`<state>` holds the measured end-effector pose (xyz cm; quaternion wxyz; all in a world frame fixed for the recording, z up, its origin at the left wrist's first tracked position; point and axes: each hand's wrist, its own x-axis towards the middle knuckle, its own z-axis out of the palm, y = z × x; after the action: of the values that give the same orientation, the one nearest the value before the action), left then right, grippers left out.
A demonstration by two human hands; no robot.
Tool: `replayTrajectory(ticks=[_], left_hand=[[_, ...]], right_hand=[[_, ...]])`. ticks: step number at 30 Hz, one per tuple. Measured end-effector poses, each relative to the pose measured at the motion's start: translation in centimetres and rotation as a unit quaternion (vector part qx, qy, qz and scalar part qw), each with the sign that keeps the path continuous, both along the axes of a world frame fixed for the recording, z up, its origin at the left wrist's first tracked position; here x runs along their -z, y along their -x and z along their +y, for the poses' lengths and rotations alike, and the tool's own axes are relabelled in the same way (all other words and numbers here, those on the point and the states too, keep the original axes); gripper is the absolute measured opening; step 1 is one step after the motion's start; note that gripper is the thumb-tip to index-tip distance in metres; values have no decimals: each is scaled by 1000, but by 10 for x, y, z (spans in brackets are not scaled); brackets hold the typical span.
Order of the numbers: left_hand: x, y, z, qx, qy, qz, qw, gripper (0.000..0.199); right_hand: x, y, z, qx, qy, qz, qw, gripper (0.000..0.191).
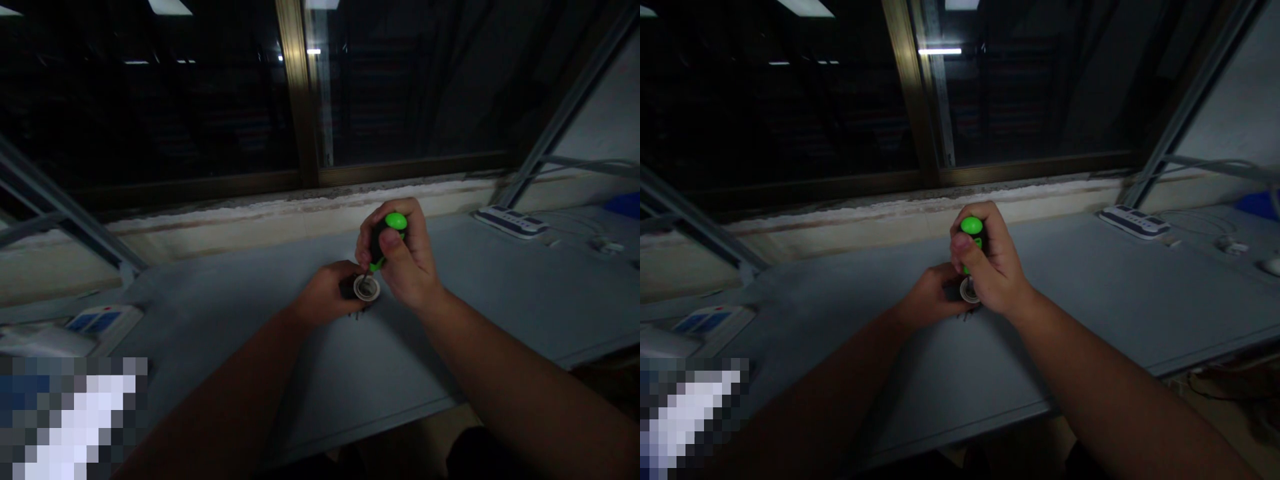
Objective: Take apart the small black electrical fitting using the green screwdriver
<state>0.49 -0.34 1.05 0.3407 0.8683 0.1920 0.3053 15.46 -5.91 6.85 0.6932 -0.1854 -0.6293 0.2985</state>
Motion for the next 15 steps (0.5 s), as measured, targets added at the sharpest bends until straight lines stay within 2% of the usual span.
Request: replayTrajectory(ticks=[11,15], left_hand=[[2,2,2,1,-9,7,1000,25],[1,1,0,-13,-38,16,999,29]], right_hand=[[2,0,2,-5,-10,6,1000,21],[-1,-4,1,69,-32,-36,996,22]])
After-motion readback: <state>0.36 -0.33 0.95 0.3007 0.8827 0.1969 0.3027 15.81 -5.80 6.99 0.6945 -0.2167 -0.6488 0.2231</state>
